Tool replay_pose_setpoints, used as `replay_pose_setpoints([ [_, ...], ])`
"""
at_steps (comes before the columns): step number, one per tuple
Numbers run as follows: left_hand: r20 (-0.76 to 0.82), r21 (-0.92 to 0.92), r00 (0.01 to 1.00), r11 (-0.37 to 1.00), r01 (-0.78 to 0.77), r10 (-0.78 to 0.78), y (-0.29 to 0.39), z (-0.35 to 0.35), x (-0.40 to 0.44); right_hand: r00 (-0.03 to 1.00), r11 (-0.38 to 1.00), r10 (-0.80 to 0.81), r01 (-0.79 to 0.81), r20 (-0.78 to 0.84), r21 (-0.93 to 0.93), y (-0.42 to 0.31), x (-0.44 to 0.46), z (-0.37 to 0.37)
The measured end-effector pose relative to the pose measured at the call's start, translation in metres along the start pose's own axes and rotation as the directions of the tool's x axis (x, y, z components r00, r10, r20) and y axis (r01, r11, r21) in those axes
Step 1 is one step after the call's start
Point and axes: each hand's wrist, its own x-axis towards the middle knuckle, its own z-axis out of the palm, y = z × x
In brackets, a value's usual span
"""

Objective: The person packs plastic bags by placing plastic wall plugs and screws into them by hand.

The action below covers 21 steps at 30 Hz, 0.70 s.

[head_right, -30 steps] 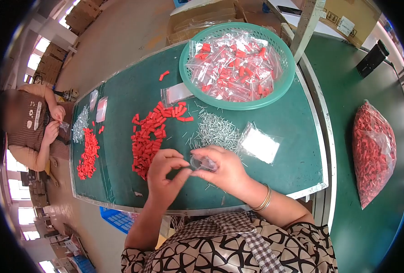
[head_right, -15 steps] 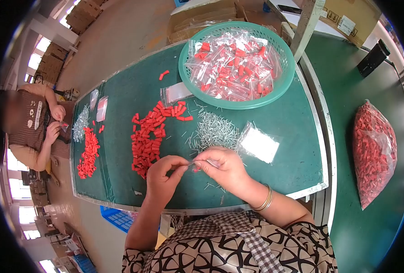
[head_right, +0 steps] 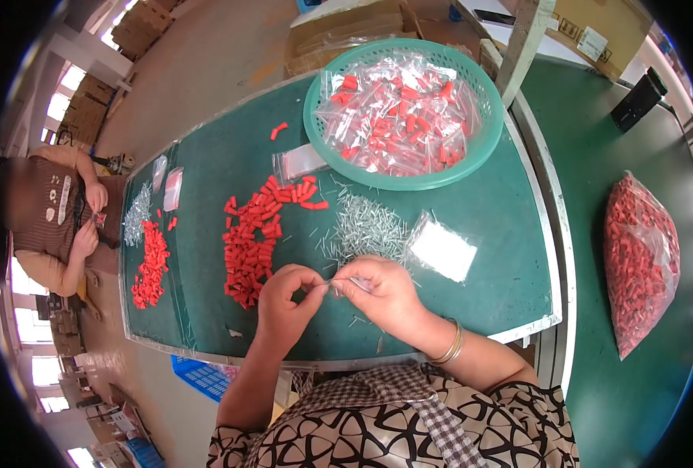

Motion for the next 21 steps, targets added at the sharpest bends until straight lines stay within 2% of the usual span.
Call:
replay_pose_setpoints([
  [4,-0.035,-0.041,0.999,0.998,0.040,-0.042,-0.003,-0.006,-0.004,0.998,0.995,0.070,-0.069,-0.005,0.073,0.001,0.001,-0.001],
  [7,-0.034,-0.075,0.997,0.995,0.067,-0.069,-0.001,-0.008,-0.006,0.999,0.999,-0.017,0.018,-0.028,0.049,0.010,0.001,0.002],
  [10,-0.033,-0.093,0.997,0.993,0.073,-0.077,0.001,-0.011,-0.006,0.993,0.957,0.118,-0.110,-0.015,0.269,-0.002,-0.001,0.003],
  [11,-0.036,-0.093,0.997,0.994,0.064,-0.067,0.001,-0.012,-0.004,0.995,0.952,0.096,-0.090,-0.004,0.294,0.000,-0.002,0.002],
  [15,-0.089,-0.145,0.994,0.989,0.043,-0.056,0.030,-0.018,0.037,0.967,0.887,0.227,-0.158,-0.113,0.434,0.002,0.003,-0.003],
  [17,-0.158,-0.206,0.987,0.977,-0.060,0.027,0.055,-0.017,0.072,0.965,0.854,0.253,-0.187,-0.074,0.486,0.009,0.003,-0.005],
  [19,-0.233,-0.397,0.971,0.907,-0.142,0.050,0.064,-0.007,0.105,0.971,0.781,0.239,-0.202,0.017,0.591,0.015,0.006,-0.009],
  [21,-0.365,-0.337,0.927,0.916,-0.218,0.087,0.068,0.000,0.112,0.974,0.645,0.175,-0.226,0.147,0.730,0.018,0.008,-0.014],
])
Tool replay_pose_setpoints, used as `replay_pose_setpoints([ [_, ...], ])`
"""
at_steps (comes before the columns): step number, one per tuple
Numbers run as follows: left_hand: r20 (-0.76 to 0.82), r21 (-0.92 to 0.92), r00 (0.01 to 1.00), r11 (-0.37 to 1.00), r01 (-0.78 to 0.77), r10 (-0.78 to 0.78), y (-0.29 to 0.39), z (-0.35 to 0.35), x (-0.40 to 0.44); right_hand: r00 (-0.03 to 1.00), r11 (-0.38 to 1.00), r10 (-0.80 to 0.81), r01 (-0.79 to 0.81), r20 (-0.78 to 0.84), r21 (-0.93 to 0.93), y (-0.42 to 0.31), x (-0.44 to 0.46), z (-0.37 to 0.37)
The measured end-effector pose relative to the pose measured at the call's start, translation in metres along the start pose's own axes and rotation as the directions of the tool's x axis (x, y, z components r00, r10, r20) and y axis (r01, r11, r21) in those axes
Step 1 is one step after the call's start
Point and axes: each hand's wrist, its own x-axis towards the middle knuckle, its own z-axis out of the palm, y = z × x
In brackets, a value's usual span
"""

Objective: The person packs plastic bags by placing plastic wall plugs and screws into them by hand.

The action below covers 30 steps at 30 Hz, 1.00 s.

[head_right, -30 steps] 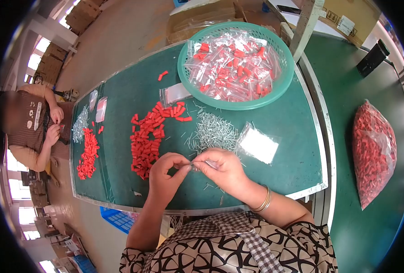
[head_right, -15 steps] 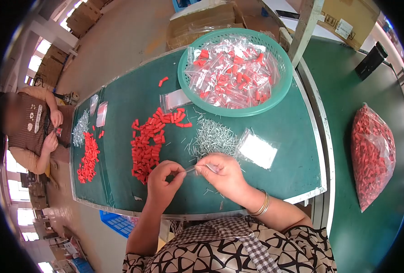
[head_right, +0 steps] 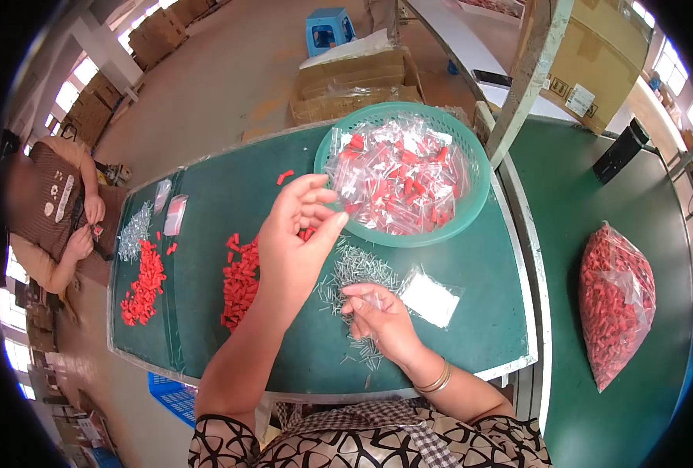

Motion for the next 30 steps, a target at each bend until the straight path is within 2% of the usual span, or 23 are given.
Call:
replay_pose_setpoints([
  [1,-0.050,0.022,0.998,0.999,-0.043,0.044,-0.001,0.003,0.002,1.000,0.999,0.002,-0.001,-0.014,0.048,-0.002,0.001,0.001],
  [2,-0.014,0.163,1.000,0.987,0.003,-0.001,0.004,-0.006,-0.009,0.999,0.995,0.002,0.001,-0.033,0.101,-0.005,0.002,0.005],
  [5,0.106,0.317,0.990,0.940,-0.126,0.096,-0.030,-0.030,-0.057,1.000,0.969,0.002,0.002,-0.019,0.248,-0.009,0.004,0.003],
  [8,0.175,0.227,0.960,0.957,0.179,-0.221,-0.035,-0.031,-0.098,1.000,0.946,0.000,0.004,-0.011,0.325,-0.004,0.006,0.009],
  [11,0.244,0.206,0.887,0.915,0.347,-0.392,-0.032,-0.023,-0.110,1.000,0.957,0.012,-0.015,0.012,0.289,-0.002,0.005,0.012],
  [12,0.237,0.145,0.898,0.927,0.346,-0.372,-0.041,-0.022,-0.118,0.999,0.960,0.011,-0.019,0.032,0.280,0.000,0.005,0.013],
  [15,0.226,0.115,0.913,0.940,0.322,-0.340,-0.057,-0.023,-0.127,0.998,0.968,0.000,-0.014,0.058,0.252,0.007,0.005,0.011],
  [18,0.214,-0.098,0.827,0.831,0.548,-0.520,-0.060,-0.025,-0.131,0.998,0.971,0.021,-0.034,0.058,0.235,0.008,0.004,0.010],
  [21,0.215,-0.207,0.799,0.774,0.599,-0.561,-0.048,-0.024,-0.124,0.997,0.972,0.038,-0.053,0.071,0.227,0.007,0.003,0.009],
  [24,0.226,-0.063,0.878,0.893,0.446,-0.423,-0.066,-0.023,-0.131,0.997,0.974,0.057,-0.068,0.054,0.216,0.008,0.004,0.011],
  [27,0.168,-0.151,0.818,0.806,0.573,-0.550,-0.058,-0.025,-0.128,0.998,0.987,0.049,-0.055,0.047,0.151,0.006,0.004,0.013],
  [30,0.074,-0.171,0.830,0.813,0.556,-0.552,-0.053,-0.028,-0.129,0.992,0.997,0.082,-0.083,-0.091,0.003,0.008,0.002,0.013],
])
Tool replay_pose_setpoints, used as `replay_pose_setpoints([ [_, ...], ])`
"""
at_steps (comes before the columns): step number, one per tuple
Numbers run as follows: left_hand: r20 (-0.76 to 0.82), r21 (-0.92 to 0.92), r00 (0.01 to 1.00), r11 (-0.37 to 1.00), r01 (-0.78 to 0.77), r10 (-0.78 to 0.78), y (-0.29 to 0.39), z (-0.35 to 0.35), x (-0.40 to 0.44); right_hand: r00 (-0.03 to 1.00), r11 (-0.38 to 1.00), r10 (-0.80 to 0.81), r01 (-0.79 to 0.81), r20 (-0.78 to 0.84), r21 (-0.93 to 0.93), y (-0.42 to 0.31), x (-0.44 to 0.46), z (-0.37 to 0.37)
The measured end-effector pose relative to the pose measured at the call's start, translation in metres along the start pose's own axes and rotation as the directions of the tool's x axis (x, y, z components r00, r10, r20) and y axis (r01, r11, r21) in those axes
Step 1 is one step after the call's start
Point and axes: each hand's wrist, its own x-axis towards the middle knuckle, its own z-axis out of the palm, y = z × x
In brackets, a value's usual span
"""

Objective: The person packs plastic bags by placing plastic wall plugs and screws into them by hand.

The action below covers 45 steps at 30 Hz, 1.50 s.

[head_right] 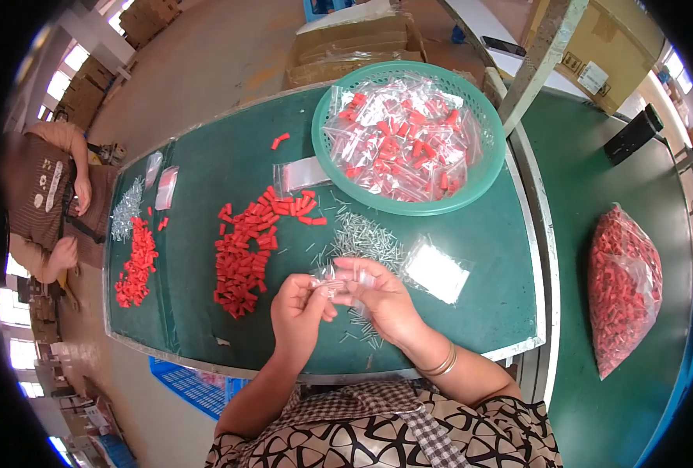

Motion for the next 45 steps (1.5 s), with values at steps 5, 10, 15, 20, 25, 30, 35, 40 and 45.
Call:
replay_pose_setpoints([
  [5,-0.089,-0.048,0.996,0.999,-0.010,0.006,0.005,-0.009,0.001,1.000,0.992,-0.007,0.004,-0.025,-0.127,0.005,-0.001,-0.012],
  [10,-0.107,-0.119,0.994,0.993,-0.011,-0.002,0.007,-0.017,-0.002,0.998,0.991,-0.068,0.069,0.006,-0.116,-0.004,-0.002,-0.010],
  [15,-0.076,-0.141,0.997,0.990,0.019,-0.030,0.005,-0.018,-0.008,0.987,0.932,-0.093,0.039,-0.134,-0.361,-0.001,-0.006,0.010],
  [20,-0.040,-0.034,0.998,0.998,-0.057,0.056,0.005,-0.011,-0.008,0.980,0.883,-0.152,0.077,-0.128,-0.463,0.002,-0.008,0.005],
  [25,0.160,-0.086,0.982,0.990,0.112,-0.097,0.005,-0.017,-0.005,0.972,0.749,-0.234,0.161,-0.030,-0.643,0.007,-0.010,0.004],
  [30,0.148,-0.117,0.984,0.986,0.119,-0.101,0.002,-0.011,-0.007,0.946,0.696,-0.324,0.243,0.007,-0.676,0.012,-0.008,0.002],
  [35,0.062,-0.102,0.997,0.994,0.049,-0.042,-0.003,-0.013,-0.005,0.994,0.889,-0.097,0.062,-0.055,-0.454,0.002,-0.009,0.007],
  [40,0.030,-0.027,0.999,1.000,0.016,-0.015,-0.001,-0.024,-0.001,0.994,0.891,0.102,-0.111,-0.046,-0.441,-0.009,-0.007,0.003],
  [45,0.055,0.029,0.998,1.000,-0.008,0.007,-0.004,-0.027,0.000,0.998,0.862,0.057,-0.041,0.015,-0.506,-0.011,-0.007,0.004],
])
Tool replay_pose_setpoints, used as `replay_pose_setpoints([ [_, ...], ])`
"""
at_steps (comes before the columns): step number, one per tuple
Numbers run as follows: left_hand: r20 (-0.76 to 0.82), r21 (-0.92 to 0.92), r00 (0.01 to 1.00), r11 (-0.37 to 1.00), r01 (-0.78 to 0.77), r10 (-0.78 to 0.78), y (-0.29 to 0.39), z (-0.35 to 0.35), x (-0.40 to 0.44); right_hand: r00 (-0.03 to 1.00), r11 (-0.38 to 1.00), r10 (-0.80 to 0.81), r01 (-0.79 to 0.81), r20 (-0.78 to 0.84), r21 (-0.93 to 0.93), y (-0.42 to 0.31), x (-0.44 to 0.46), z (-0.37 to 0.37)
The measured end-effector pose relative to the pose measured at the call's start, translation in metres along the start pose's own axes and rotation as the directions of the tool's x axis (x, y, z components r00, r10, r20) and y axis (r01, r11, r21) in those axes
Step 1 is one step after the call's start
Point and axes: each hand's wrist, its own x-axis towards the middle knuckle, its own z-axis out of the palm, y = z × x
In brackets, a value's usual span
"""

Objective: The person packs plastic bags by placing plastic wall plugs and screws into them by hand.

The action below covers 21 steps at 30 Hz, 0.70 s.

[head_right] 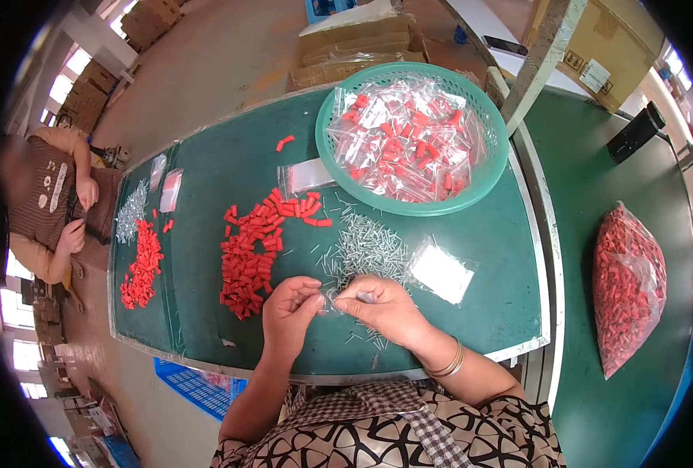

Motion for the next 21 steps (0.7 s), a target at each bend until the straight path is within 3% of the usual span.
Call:
replay_pose_setpoints([
  [3,0.011,0.005,1.000,1.000,-0.014,0.014,0.001,0.000,0.000,0.995,0.993,-0.091,0.089,-0.031,-0.073,0.001,0.000,0.000],
  [6,-0.063,0.127,0.995,0.989,-0.075,0.084,-0.001,0.004,0.001,0.976,0.967,-0.193,0.171,-0.104,-0.190,0.008,0.000,0.000],
  [7,-0.090,0.339,0.955,0.911,-0.236,0.281,0.002,0.004,0.002,0.966,0.950,-0.229,0.195,-0.123,-0.242,0.008,-0.001,0.001],
  [9,-0.014,0.704,0.772,0.554,-0.444,0.636,0.015,0.004,0.005,0.939,0.911,-0.307,0.244,-0.153,-0.333,0.006,-0.001,0.004],
  [12,0.045,0.753,0.733,0.459,-0.471,0.678,0.028,0.007,-0.005,0.894,0.849,-0.412,0.305,-0.179,-0.432,0.002,-0.003,0.011],
  [15,-0.044,0.572,0.903,0.752,-0.328,0.428,0.015,0.015,-0.010,0.869,0.804,-0.466,0.337,-0.167,-0.491,0.002,-0.002,0.017],
  [18,-0.089,0.447,0.953,0.866,-0.222,0.291,0.007,0.018,-0.010,0.874,0.781,-0.462,0.321,-0.150,-0.536,0.003,-0.002,0.017],
  [21,-0.124,0.410,0.952,0.889,-0.206,0.278,0.009,0.023,-0.010,0.877,0.767,-0.453,0.291,-0.162,-0.572,0.004,-0.002,0.017],
])
